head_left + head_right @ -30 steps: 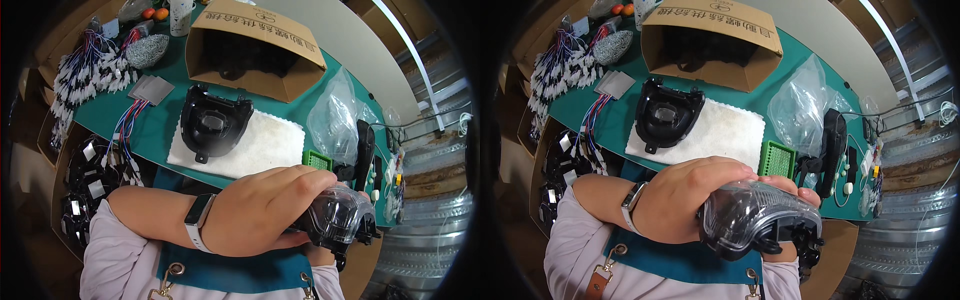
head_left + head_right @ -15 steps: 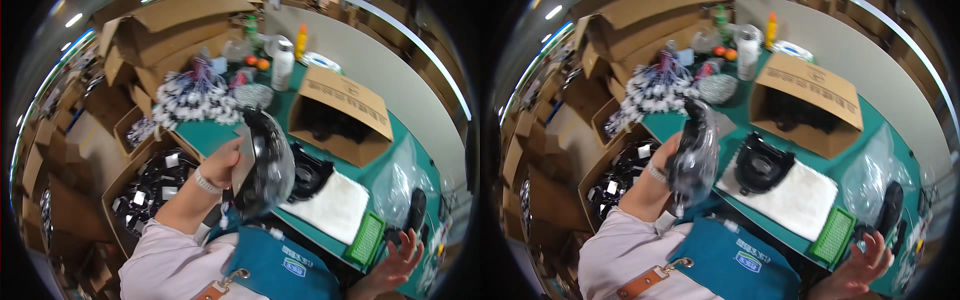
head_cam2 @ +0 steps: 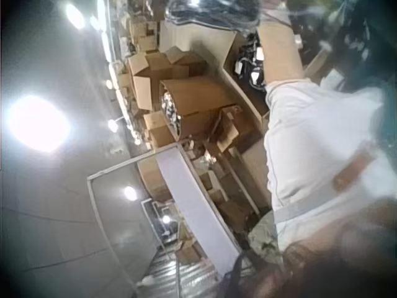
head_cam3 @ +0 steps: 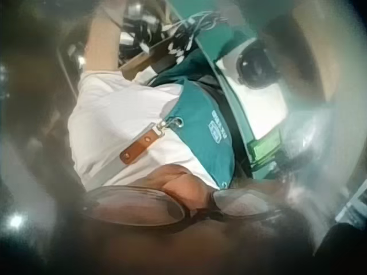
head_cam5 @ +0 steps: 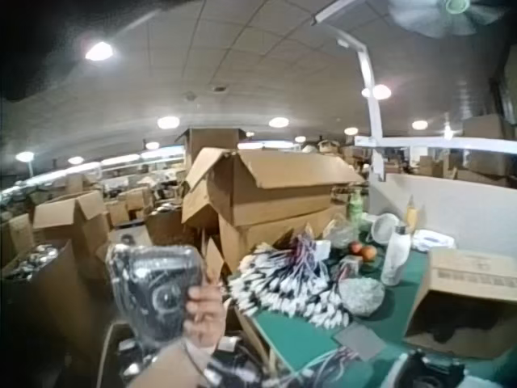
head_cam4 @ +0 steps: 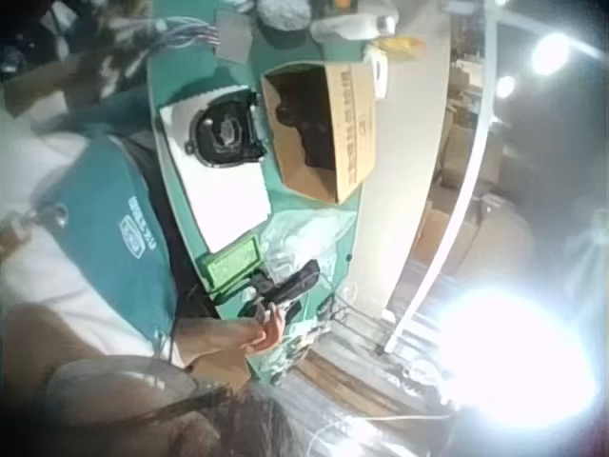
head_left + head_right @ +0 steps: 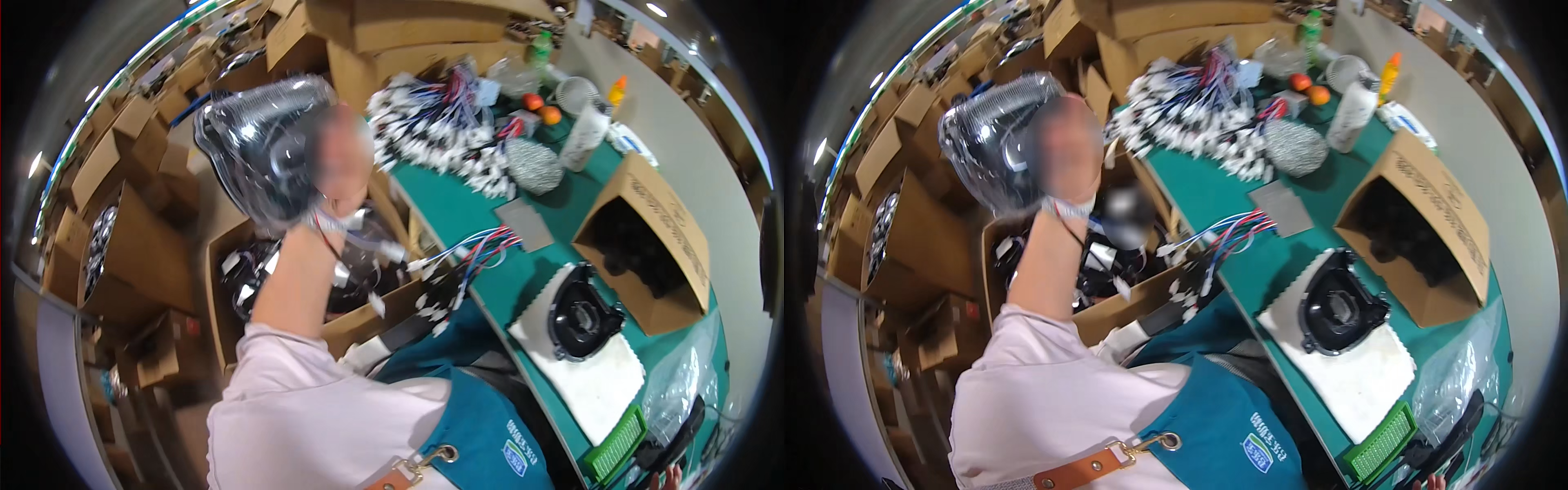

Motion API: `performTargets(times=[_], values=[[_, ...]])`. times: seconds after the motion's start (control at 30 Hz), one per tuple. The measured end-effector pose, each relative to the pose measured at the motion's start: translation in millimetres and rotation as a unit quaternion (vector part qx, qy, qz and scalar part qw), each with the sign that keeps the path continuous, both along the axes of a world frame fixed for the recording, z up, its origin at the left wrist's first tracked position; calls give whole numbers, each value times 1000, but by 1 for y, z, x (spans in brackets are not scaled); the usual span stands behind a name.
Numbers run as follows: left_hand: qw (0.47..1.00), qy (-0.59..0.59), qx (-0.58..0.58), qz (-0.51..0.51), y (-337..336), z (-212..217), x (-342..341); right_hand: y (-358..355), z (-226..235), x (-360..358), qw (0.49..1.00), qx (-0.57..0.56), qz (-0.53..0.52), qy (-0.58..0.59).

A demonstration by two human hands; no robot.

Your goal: The person assembles car headlight units on a workbench. They insert clear plastic lenses into black housings, place metal reflectors inside, and secure the components using a power screwdriver. The person handles multiple headlight units, repeatedly inserting parts and fastening them.

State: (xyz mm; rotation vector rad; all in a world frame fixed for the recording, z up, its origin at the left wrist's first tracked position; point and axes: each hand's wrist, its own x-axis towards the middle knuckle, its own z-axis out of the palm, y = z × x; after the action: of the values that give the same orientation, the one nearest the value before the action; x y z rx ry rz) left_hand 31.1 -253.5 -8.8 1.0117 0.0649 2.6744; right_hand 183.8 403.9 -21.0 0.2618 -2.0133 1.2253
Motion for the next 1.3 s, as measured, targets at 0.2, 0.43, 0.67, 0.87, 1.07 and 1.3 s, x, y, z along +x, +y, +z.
performTargets(times=[0.2, 0.43, 0.67, 0.87, 1.07, 1.3], values=[[592, -315, -527, 522, -162, -69, 61, -41, -1, -36, 962, 160, -181, -129], [350, -679, -172, 622, -252, -219, 189, -50, -25, -46, 879, 330, -240, -248], [-230, -667, -654, 272, -200, -226, 189, -53, -32, -36, 823, 399, -258, -313], [-324, -626, -595, 386, -208, -216, 180, 9, -43, -28, 930, 168, -248, -210], [21, -81, -576, 813, -62, -89, 37, 108, -70, 16, 742, 313, -509, -303], [311, 594, -542, 507, 188, -3, 3, 72, -57, -3, 633, 418, -549, -351]])
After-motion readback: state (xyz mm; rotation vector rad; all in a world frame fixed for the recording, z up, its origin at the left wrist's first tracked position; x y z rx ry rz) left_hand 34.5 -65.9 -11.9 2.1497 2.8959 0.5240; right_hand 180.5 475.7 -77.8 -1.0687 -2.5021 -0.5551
